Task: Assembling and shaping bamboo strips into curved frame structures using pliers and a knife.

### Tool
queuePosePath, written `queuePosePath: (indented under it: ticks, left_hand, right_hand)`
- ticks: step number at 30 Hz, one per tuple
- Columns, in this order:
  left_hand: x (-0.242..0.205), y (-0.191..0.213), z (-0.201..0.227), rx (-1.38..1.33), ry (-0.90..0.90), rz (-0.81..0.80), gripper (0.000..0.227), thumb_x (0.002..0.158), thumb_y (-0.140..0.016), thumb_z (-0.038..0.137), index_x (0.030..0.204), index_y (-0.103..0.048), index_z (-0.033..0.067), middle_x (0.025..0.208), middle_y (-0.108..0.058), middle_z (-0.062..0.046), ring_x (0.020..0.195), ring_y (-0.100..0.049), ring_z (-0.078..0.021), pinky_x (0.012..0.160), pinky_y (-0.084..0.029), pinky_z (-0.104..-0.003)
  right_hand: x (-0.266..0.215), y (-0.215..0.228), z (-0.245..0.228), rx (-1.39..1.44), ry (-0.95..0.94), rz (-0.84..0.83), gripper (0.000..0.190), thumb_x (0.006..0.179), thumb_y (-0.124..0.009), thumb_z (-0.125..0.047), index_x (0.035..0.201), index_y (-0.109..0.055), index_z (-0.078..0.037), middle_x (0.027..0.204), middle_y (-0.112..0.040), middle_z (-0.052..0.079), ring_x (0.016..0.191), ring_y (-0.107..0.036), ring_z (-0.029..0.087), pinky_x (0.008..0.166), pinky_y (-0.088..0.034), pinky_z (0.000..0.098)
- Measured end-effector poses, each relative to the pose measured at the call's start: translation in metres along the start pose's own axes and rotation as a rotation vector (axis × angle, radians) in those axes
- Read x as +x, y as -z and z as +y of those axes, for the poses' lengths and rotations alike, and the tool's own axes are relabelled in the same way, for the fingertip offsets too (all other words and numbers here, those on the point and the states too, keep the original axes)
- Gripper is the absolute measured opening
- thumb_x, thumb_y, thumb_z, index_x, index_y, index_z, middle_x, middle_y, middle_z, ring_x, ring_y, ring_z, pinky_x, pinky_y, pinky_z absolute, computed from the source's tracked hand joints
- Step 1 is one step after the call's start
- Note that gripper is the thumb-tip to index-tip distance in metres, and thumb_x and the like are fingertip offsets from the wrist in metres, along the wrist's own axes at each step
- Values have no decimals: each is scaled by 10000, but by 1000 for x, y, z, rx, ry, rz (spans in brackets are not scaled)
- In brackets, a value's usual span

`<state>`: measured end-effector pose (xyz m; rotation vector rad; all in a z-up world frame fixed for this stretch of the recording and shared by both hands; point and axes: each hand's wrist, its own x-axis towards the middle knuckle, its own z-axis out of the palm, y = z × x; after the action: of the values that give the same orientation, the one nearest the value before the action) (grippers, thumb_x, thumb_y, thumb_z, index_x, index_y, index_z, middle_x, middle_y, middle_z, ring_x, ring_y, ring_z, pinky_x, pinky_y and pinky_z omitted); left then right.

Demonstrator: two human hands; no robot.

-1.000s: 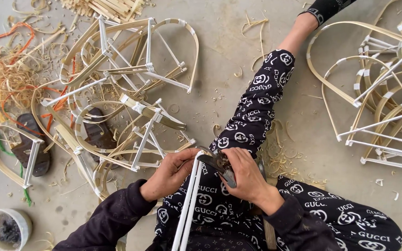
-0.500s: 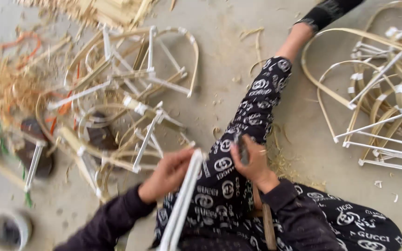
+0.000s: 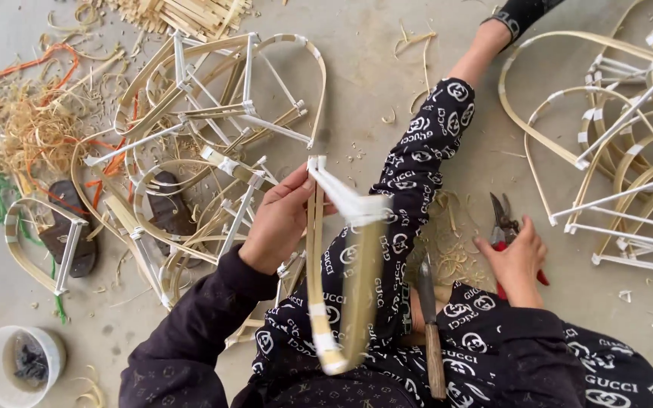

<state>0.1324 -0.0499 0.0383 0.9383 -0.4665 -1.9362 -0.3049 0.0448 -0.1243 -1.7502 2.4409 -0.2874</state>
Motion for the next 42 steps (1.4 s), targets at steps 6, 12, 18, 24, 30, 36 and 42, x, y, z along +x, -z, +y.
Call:
queuePosePath:
  ticks: [6,12,18,24,30,36,42]
  left_hand:
    - [2,-24,0,61,-88,13,452,1050,-513,87,1500,-494,37,1134,-679,-108,1004,-683,-212,961,-581,-391]
    - [-9,-47,8,190,-260,-62,587,1037,-574,49,1595,-393,54,1153,-635,-66,1027,-659,-187,961,-577,-390]
    - [-23,-65,4,269,-309,-111,665,966,-670,5,1575,-405,28,1081,-632,-77,922,-700,-198,848,-620,-372]
    - [-27,-75,-3,338,-344,-160,678,960,-708,-16,1572,-420,18,1096,-616,-55,938,-686,-158,864,-620,-337]
    - [-28,-81,-3,424,-358,-155,677,962,-717,-17,1572,-428,17,1097,-631,-45,947,-665,-120,857,-619,-301]
    - [-23,-84,-8,414,-411,-141,576,980,-703,-24,1509,-476,6,1090,-661,-82,936,-693,-146,842,-638,-317]
    - [-10,-89,-3,60,-456,42,311,1027,-587,41,1310,-459,14,1194,-647,-108,996,-720,-258,866,-640,-425]
  right_hand:
    - [-30,38,-79,478,-220,-603,473,935,-659,-364,1332,-599,-113,1183,-778,163,1015,-768,268,870,-587,374]
    - [-77,27,-109,251,50,-645,680,842,-757,-237,1409,-421,-66,1213,-616,208,999,-683,368,825,-565,458]
    - [-70,20,-103,390,-16,-606,900,770,-795,-127,1515,-293,-68,1297,-554,248,1141,-614,411,947,-533,456]
    - [-69,31,-105,436,-62,-528,1160,685,-862,-69,1577,-121,-81,1365,-475,261,1261,-526,392,1026,-485,441]
    - [-68,52,-119,539,-251,-473,1204,712,-805,16,1592,9,-100,1537,-399,216,811,-683,320,728,-582,358]
    - [-79,-10,-72,1048,-310,-469,928,876,-716,-72,1617,-158,-59,865,-719,161,712,-654,134,645,-529,265]
    - [-72,-3,-72,1380,-316,-527,354,1060,-604,-161,1334,-632,61,986,-749,82,853,-676,98,751,-552,225]
